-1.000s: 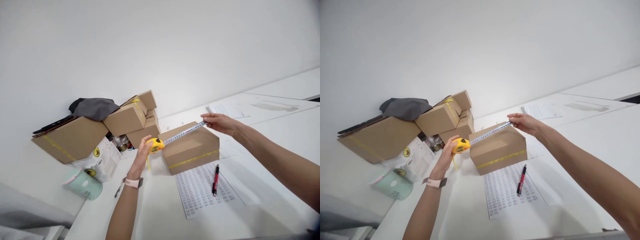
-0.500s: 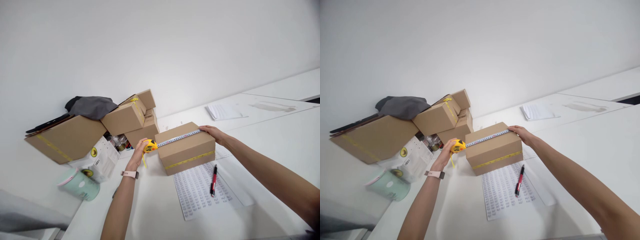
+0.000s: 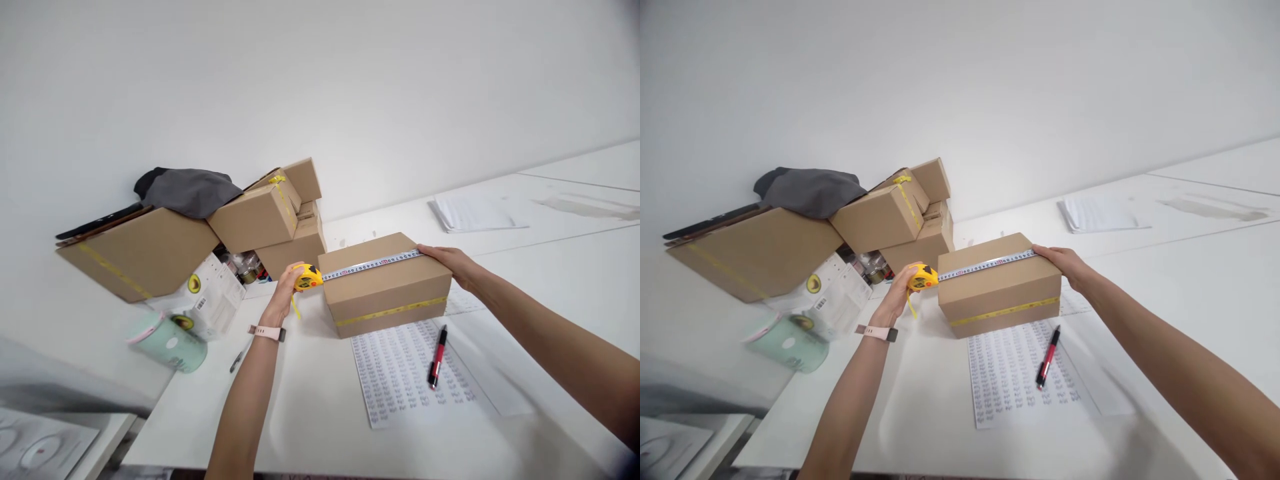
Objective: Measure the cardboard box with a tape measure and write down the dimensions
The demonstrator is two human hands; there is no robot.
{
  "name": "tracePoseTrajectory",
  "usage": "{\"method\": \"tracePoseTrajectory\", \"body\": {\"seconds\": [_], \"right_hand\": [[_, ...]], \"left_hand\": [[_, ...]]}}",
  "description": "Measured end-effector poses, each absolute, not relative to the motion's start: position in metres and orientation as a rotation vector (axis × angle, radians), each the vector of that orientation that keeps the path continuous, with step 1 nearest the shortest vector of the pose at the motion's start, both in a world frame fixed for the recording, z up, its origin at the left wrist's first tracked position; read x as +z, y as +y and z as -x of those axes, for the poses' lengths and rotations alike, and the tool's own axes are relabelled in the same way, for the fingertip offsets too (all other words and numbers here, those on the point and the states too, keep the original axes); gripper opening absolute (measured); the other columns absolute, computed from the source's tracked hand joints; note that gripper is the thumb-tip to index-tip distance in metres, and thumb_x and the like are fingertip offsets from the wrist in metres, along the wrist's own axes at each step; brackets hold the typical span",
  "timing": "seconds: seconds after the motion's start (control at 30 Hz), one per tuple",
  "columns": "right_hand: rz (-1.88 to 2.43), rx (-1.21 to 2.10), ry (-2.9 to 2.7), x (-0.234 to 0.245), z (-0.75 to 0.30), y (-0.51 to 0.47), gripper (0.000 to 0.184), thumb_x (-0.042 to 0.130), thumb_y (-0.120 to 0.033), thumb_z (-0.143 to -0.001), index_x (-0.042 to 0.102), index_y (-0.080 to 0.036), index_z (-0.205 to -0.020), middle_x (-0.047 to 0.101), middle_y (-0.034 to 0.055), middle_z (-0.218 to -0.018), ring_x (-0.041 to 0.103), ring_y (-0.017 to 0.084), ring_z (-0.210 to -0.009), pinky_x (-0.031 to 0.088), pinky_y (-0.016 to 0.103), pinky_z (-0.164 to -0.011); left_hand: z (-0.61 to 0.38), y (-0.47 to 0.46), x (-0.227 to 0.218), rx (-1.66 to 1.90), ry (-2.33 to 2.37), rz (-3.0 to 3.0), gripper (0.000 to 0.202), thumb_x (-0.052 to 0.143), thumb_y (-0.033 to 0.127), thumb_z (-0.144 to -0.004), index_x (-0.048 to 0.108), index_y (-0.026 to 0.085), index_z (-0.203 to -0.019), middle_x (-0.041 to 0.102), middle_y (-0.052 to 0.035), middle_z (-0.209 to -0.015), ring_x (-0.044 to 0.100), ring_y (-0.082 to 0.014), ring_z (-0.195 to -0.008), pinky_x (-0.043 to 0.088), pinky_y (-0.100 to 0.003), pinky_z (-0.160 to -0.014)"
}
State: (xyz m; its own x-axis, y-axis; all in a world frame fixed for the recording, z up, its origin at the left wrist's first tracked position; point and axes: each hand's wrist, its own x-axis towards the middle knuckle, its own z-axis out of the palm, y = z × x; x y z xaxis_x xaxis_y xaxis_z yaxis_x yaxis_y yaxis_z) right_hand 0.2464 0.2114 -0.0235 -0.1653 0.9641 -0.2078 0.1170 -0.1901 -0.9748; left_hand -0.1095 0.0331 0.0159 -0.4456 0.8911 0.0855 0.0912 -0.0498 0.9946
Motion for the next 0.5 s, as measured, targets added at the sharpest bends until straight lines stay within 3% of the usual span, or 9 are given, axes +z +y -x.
{"method": "tracePoseTrajectory", "body": {"seconds": [0.1,0.27,0.5], "right_hand": [[1.433,1.307,-1.382,-0.016,-0.248,0.21,0.038,0.082,-0.058,-0.072,0.073,-0.021,-0.076,0.077,0.012,-0.096,0.069,0.029,-0.09,0.052,0.037,-0.07],[1.493,1.178,-1.449,-0.006,-0.244,0.205,0.04,0.081,-0.051,-0.076,0.059,-0.023,-0.058,0.069,0.0064,-0.074,0.061,0.022,-0.074,0.044,0.036,-0.066],[1.395,1.062,-1.474,0.016,-0.245,0.216,0.029,0.076,-0.041,-0.082,0.065,-0.02,-0.066,0.069,0.0057,-0.078,0.059,0.02,-0.082,0.046,0.035,-0.079]], "left_hand": [[0.109,0.033,0.014,1.565,1.577,-1.069,0.054,0.074,0.052,-0.068,0.069,0.018,-0.11,0.072,-0.0061,-0.102,0.063,-0.0188,-0.084,0.041,-0.024,-0.06],[0.106,0.032,0.018,1.551,1.6,-1.064,0.05,0.074,0.051,-0.069,0.069,0.018,-0.107,0.073,-0.0065,-0.098,0.064,-0.0194,-0.084,0.04,-0.025,-0.06],[0.072,-0.016,0.052,1.416,1.496,-1.074,0.054,0.083,0.045,-0.067,0.068,0.018,-0.112,0.076,-0.0104,-0.105,0.07,-0.0236,-0.091,0.049,-0.03,-0.073]]}}
